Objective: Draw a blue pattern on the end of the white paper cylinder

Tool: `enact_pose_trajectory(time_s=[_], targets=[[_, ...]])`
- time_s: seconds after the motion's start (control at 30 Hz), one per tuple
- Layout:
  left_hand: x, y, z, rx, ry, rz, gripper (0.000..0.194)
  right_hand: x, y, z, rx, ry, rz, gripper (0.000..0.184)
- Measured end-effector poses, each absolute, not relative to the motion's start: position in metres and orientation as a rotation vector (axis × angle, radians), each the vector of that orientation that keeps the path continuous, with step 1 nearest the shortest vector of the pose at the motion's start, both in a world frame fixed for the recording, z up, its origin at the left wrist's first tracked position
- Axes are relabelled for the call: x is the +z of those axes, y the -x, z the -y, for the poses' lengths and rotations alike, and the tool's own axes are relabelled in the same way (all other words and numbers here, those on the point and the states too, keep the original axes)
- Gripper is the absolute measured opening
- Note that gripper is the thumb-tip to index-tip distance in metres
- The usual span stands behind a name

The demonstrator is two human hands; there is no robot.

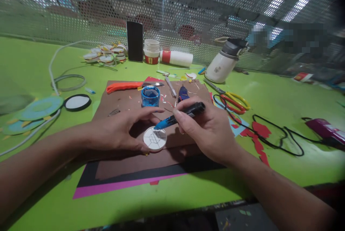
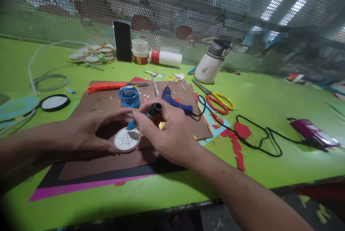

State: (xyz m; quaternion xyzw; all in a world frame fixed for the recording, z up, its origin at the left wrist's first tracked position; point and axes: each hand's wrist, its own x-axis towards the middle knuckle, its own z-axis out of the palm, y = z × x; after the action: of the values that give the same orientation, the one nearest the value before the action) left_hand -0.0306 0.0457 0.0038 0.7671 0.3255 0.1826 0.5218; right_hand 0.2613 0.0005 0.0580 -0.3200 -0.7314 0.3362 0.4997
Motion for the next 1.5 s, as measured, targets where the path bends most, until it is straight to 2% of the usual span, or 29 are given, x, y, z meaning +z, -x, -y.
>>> enact_pose_trajectory(time_s=[0.43,1.5], targets=[[0.006,0.026,-0.044,0.452,-1.863,-0.792,0.117,0.056,-0.262,-0.001,0.745,0.847,1.849,0.011],[0.015,0.024,-0.039,0.439,-1.920,-0.827,0.113,0.051,-0.264,-0.002,0.687,0.893,1.899,0.012]])
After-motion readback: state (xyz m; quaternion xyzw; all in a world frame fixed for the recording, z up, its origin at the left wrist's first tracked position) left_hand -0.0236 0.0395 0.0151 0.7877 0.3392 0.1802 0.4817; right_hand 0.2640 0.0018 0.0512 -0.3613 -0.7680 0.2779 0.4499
